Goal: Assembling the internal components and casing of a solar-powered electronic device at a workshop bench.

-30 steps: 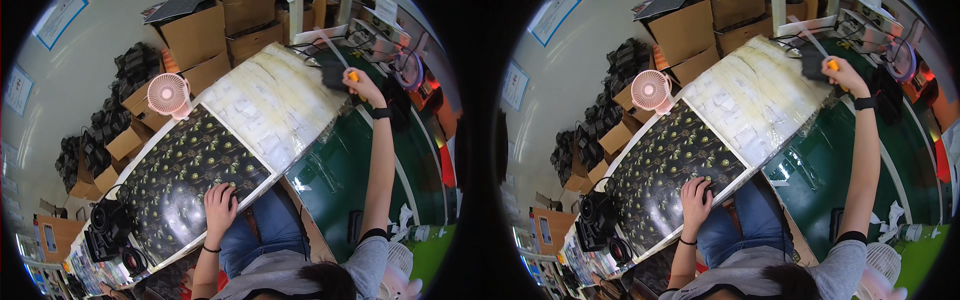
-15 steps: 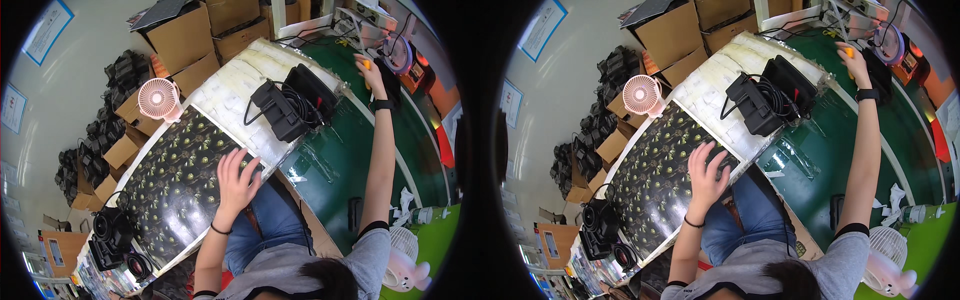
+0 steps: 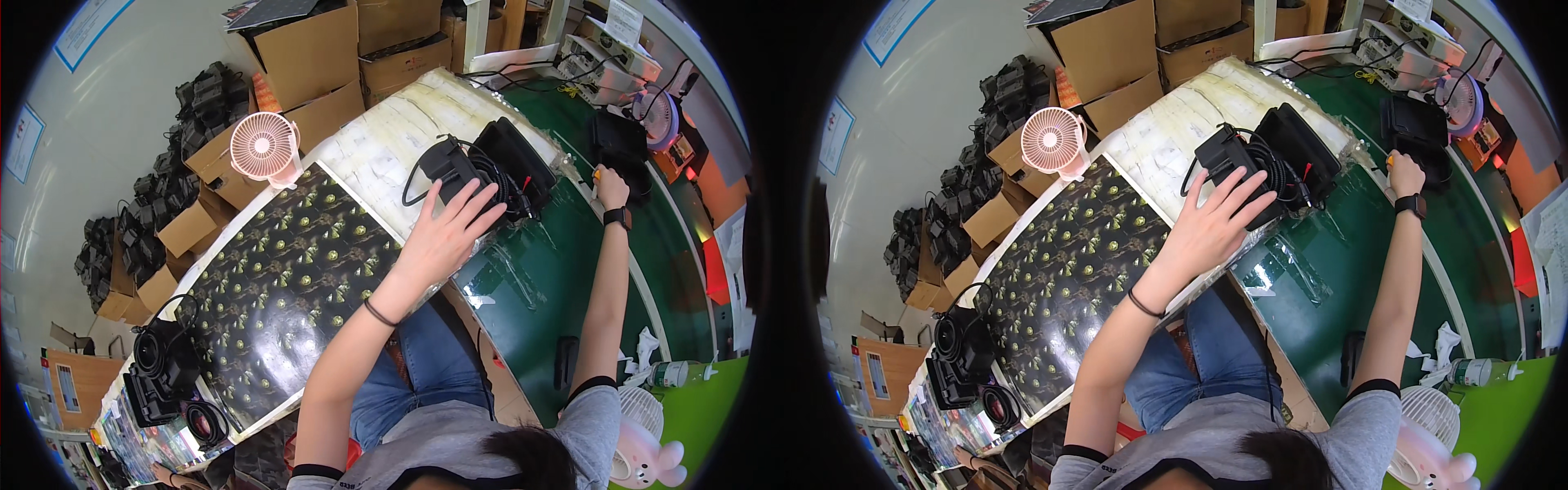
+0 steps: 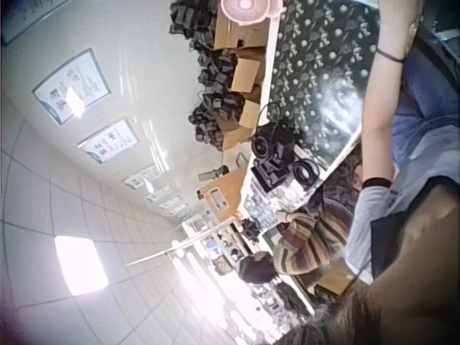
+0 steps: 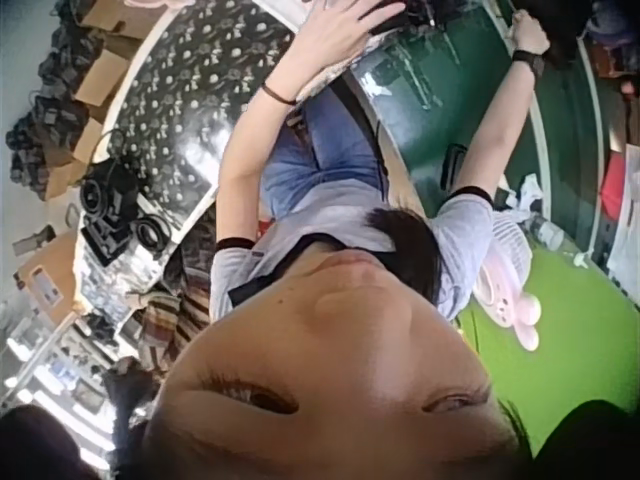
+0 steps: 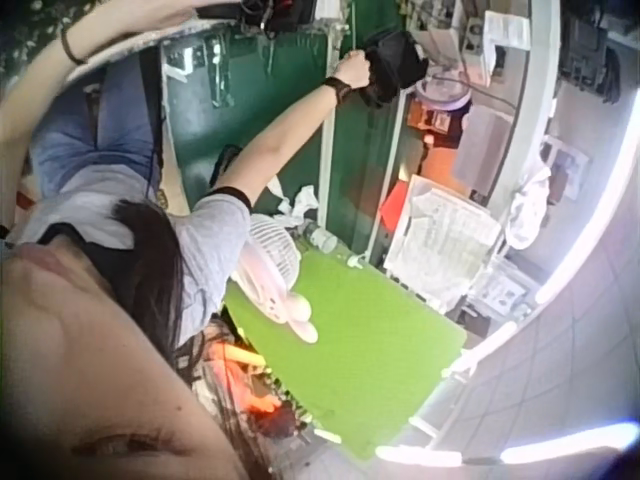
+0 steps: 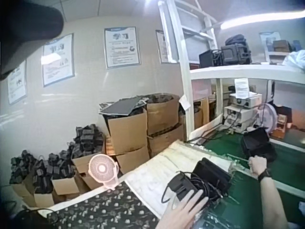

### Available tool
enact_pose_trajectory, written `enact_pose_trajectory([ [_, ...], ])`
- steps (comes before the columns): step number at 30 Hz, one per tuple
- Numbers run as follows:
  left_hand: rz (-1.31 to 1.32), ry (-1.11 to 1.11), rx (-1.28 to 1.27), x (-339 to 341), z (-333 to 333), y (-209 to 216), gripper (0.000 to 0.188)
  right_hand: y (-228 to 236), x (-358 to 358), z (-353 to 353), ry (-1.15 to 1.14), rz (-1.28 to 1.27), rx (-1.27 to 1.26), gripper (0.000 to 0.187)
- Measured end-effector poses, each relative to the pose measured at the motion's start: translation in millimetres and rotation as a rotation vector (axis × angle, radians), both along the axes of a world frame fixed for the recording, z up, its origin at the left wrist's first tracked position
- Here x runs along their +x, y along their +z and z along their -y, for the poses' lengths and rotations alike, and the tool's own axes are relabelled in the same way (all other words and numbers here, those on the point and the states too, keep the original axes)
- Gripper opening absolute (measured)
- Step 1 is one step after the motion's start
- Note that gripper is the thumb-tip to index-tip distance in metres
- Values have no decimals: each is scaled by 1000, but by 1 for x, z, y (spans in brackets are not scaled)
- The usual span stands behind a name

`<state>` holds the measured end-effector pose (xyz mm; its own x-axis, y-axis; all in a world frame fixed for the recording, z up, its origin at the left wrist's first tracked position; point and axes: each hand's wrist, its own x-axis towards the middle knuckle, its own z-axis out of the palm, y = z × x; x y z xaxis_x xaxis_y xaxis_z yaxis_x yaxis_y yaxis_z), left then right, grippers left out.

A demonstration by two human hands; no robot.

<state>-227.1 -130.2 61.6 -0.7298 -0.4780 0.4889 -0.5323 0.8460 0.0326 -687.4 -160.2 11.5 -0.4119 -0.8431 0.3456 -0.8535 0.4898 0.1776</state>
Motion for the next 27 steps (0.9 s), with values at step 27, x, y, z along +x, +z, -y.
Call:
enact_pose_trajectory([
  [27,87,58,-257,82,-16,-36,51,107,166,-73,352,723,144,27],
])
